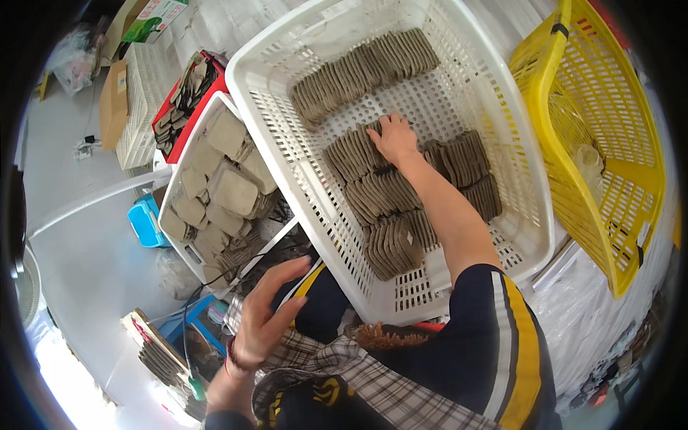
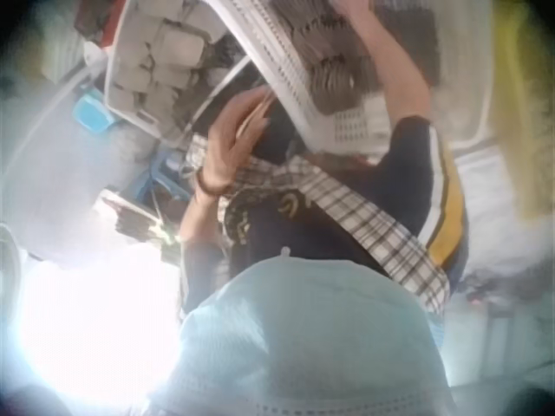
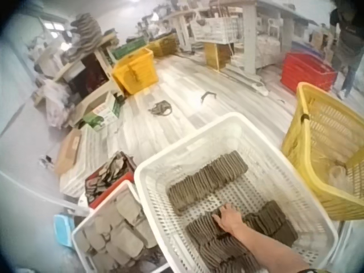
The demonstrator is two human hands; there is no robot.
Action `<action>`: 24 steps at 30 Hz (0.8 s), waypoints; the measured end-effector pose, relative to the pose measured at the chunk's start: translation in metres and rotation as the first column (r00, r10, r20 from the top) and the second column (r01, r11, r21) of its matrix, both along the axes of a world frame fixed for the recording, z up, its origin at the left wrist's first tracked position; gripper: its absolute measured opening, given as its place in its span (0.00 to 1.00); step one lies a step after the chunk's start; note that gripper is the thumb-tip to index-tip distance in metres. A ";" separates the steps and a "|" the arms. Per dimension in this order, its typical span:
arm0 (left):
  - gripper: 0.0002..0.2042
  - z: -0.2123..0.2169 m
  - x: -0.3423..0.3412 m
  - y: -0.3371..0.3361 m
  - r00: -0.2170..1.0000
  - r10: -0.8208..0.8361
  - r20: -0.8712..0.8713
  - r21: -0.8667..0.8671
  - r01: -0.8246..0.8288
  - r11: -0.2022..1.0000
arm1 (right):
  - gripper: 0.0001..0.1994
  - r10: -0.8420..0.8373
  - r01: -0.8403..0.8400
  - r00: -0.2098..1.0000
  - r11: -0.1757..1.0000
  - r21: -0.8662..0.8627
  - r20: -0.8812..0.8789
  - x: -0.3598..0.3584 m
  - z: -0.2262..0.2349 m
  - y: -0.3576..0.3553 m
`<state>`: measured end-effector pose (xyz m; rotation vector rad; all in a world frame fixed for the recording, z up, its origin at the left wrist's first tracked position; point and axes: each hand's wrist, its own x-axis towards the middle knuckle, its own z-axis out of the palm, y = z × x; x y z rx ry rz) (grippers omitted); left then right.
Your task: The person stacks and organizes flat cardboard pieces on a table, then uses a green rotary cutter to trim the edges of individual pieces one at a time. Trimmed pieces are placed into a red tray while the person continues handling and cutting additional pieces.
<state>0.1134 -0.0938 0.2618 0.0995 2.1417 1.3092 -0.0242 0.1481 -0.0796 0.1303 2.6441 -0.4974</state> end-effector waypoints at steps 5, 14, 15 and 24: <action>0.20 0.020 0.056 -0.016 0.963 0.115 -0.242 -0.311 -0.189 0.932 | 0.34 -0.030 0.030 0.998 1.000 0.002 -0.056 0.000 0.000 -0.007; 0.16 0.011 0.086 -0.029 0.805 0.199 -0.558 -0.303 -0.422 0.855 | 0.42 -0.157 0.162 0.983 0.985 0.051 -0.093 -0.003 0.009 0.005; 0.15 0.012 0.090 -0.029 0.787 0.222 -0.576 -0.290 -0.450 0.844 | 0.42 -0.169 0.174 0.979 0.984 0.028 -0.116 0.000 0.012 0.003; 0.22 -0.014 0.117 -0.060 0.526 0.214 -0.823 -0.077 -0.476 0.876 | 0.31 -0.178 0.056 0.886 0.958 -0.282 -0.428 0.079 0.123 -0.027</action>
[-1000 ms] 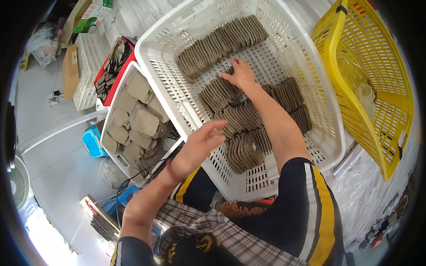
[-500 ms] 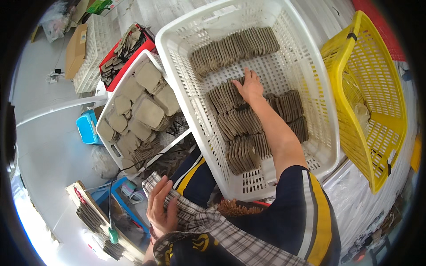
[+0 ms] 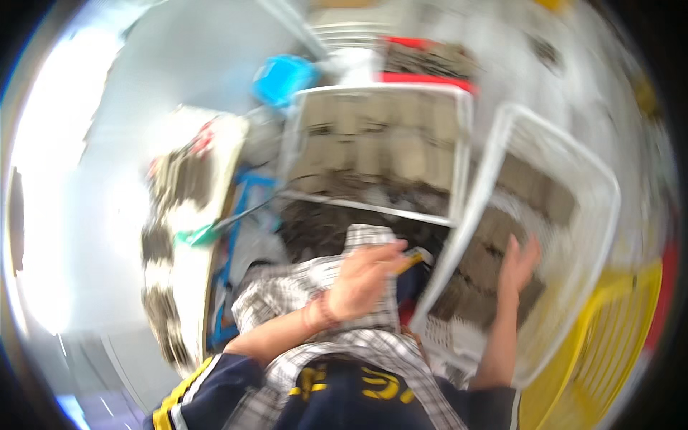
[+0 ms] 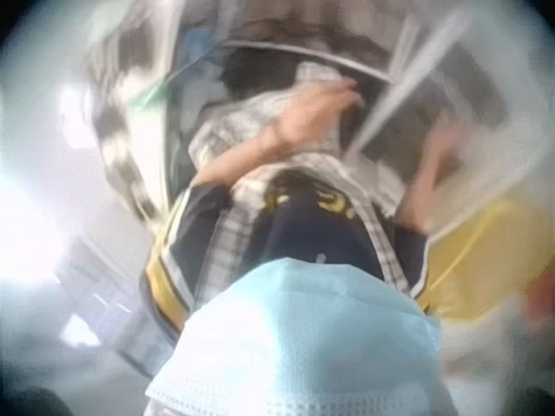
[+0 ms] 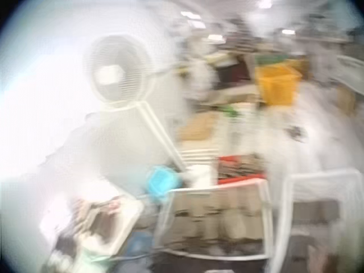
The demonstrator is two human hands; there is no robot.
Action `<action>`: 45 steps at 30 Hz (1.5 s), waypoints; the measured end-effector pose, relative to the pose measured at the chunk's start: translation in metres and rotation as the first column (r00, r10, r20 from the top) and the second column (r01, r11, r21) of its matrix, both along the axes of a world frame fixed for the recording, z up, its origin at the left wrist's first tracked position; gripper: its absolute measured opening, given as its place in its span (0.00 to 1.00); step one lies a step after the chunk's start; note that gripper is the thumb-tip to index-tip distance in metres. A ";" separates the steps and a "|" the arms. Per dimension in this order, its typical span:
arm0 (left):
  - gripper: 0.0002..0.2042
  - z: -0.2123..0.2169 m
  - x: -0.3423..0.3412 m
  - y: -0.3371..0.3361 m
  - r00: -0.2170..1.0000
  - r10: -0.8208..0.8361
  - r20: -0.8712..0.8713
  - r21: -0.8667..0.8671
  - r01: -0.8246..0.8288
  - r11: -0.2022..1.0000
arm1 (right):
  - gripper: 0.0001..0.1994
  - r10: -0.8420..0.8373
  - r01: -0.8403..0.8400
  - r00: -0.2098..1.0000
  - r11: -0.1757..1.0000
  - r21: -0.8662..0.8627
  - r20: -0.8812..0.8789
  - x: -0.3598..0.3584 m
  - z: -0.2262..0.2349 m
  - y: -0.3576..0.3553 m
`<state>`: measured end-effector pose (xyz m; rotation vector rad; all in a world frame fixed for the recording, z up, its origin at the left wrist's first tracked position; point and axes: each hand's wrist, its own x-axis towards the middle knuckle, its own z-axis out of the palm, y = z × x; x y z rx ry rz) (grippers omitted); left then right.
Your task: The person stacks and organizes flat cardboard pieces on a table, then uses a green rotary cutter to trim the edges of individual pieces one at a time. Trimmed pieces are placed into a red tray while the person continues handling and cutting additional pieces.
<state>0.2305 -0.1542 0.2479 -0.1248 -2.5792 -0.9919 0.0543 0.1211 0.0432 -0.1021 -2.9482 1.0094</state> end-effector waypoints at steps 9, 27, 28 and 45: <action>0.15 0.029 0.143 -0.013 0.926 0.376 -0.032 0.394 -0.334 0.856 | 0.15 0.732 -0.730 0.636 0.467 -0.498 -0.245 0.115 0.202 -0.162; 0.32 0.128 0.446 -0.442 0.263 0.964 0.030 -0.035 -0.964 0.264 | 0.21 0.986 -0.318 0.052 0.166 -0.933 0.157 0.425 0.225 -0.628; 0.35 0.123 0.439 -0.449 0.315 0.947 0.064 -0.043 -0.947 0.318 | 0.22 0.983 -0.289 0.076 0.183 -0.940 0.168 0.426 0.223 -0.643; 0.24 0.087 0.449 -0.296 0.449 0.838 0.310 0.865 -0.500 -0.052 | 0.31 0.977 -0.866 0.037 -0.074 -0.495 -0.210 0.438 0.293 -0.573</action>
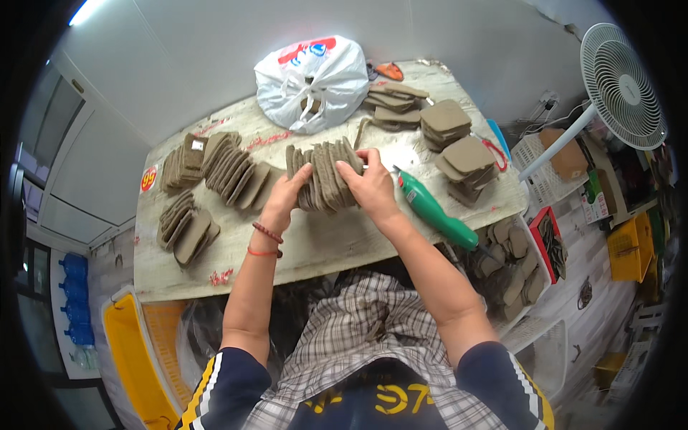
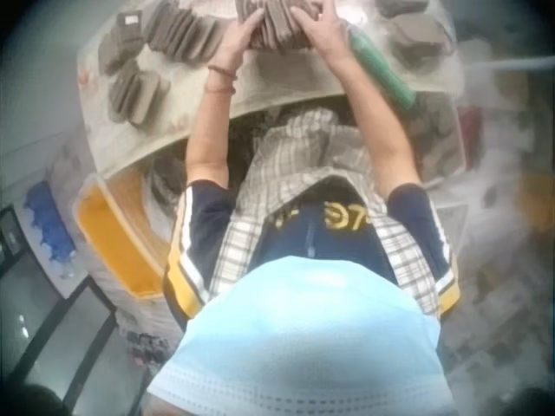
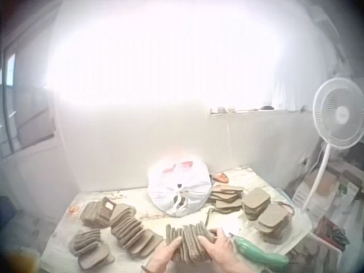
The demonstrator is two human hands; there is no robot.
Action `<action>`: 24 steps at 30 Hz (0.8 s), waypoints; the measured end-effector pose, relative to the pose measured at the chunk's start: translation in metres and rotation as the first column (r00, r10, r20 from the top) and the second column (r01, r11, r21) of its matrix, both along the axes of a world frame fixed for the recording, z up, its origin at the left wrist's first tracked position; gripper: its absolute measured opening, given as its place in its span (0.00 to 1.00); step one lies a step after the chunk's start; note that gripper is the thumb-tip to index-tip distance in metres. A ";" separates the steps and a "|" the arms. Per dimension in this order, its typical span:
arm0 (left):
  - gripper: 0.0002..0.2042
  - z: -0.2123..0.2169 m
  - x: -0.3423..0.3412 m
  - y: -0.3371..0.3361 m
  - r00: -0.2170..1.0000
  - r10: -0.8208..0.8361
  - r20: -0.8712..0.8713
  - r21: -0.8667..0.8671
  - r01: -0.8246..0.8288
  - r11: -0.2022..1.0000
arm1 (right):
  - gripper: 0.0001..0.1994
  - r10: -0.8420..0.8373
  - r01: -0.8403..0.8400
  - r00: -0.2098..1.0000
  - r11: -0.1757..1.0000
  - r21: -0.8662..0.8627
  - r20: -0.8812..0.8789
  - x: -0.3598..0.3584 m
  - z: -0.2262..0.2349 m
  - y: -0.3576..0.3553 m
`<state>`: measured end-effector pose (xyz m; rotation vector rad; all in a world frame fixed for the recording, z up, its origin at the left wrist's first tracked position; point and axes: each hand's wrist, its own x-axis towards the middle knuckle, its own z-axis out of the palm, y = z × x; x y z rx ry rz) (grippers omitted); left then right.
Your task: The person stacks and organizes flat cardboard pieces on a table, then uses a green rotary cutter to trim the edges of individual pieces one at a time. Trimmed pieces are placed into a red tray while the person continues handling and cutting additional pieces.
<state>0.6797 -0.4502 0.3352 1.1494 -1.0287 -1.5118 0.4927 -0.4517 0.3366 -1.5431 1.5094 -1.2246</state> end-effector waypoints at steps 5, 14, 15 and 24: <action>0.32 -0.041 0.009 0.034 0.832 0.156 0.533 -0.117 -0.111 0.987 | 0.32 0.132 -0.135 0.991 0.984 0.118 0.031 -0.019 -0.023 0.039; 0.52 -0.004 -0.028 0.049 0.754 0.053 0.655 -0.159 0.069 0.985 | 0.37 0.217 -0.223 0.975 0.939 0.260 0.054 -0.025 -0.014 0.007; 0.51 -0.019 -0.024 0.045 0.772 0.068 0.632 -0.180 0.061 0.982 | 0.40 0.135 -0.126 0.991 0.919 0.373 0.001 -0.018 -0.009 0.010; 0.54 -0.021 -0.029 0.053 0.691 -0.031 0.723 -0.197 0.248 0.948 | 0.63 0.020 0.089 0.915 0.965 0.248 -0.403 0.014 0.015 0.047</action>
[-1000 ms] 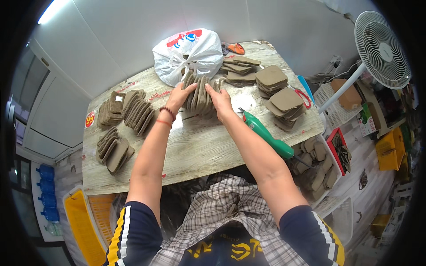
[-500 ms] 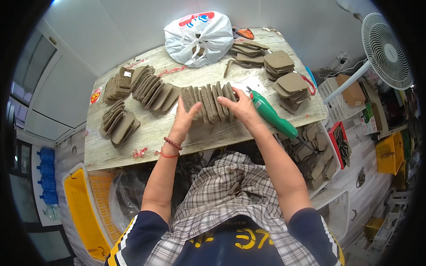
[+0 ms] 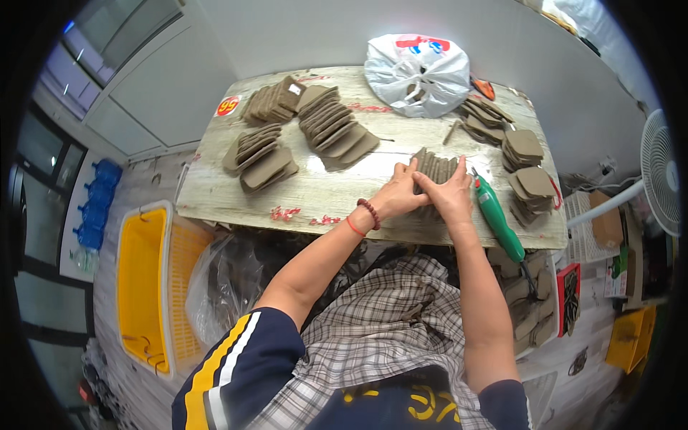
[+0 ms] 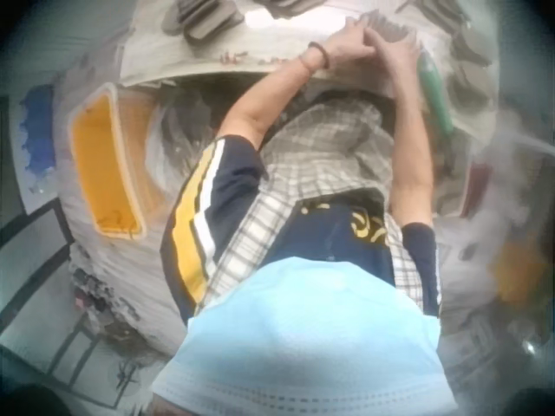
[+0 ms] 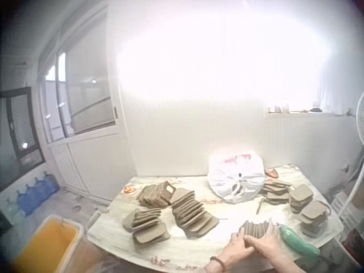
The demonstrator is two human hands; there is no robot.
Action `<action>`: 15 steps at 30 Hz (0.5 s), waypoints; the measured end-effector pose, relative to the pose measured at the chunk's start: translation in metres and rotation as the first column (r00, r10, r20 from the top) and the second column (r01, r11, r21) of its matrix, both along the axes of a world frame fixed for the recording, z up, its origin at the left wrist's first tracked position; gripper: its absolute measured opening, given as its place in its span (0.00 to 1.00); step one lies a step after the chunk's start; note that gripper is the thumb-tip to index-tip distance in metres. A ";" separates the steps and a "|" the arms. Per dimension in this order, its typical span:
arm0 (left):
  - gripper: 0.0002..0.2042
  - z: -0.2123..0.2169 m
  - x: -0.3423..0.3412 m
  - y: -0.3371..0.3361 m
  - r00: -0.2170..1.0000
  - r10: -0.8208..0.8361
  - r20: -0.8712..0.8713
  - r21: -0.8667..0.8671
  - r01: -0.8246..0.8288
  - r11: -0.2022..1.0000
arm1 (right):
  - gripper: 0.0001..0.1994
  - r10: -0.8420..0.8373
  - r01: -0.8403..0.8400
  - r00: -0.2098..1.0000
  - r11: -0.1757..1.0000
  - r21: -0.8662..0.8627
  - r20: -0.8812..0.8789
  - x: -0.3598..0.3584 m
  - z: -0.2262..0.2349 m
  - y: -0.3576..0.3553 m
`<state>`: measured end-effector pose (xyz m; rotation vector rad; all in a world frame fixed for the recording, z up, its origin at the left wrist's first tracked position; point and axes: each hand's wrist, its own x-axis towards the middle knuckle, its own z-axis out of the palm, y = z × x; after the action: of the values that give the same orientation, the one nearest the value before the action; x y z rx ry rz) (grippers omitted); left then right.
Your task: The person stacks and organizes flat cardboard pieces on a table, then uses a green rotary cutter to trim the edges of individual pieces one at a time. Trimmed pieces are placed into a red tray while the person continues handling and cutting additional pieces.
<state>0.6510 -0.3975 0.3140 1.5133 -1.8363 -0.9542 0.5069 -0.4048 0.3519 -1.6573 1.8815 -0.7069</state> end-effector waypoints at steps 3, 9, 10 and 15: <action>0.48 -0.013 0.009 0.007 0.991 -0.085 -0.108 -0.048 0.080 0.996 | 0.62 0.026 -0.023 0.979 1.000 0.013 -0.203 0.007 0.012 0.001; 0.40 -0.020 0.033 0.023 0.941 -0.183 -0.285 -0.041 0.179 0.983 | 0.62 0.052 -0.033 0.937 0.998 0.060 -0.346 0.021 0.012 -0.001; 0.39 -0.024 0.038 0.023 0.949 -0.197 -0.247 -0.065 0.187 0.980 | 0.62 0.050 -0.046 0.927 0.999 0.018 -0.371 0.025 0.009 -0.001; 0.38 -0.029 0.060 0.019 0.911 -0.314 -0.266 -0.042 0.314 0.949 | 0.60 0.052 -0.031 0.935 0.997 0.065 -0.350 0.036 0.007 -0.001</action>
<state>0.7109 -0.3788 0.2855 1.0400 -1.9054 -1.2438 0.5428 -0.4059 0.3592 -1.8773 2.0766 -0.3472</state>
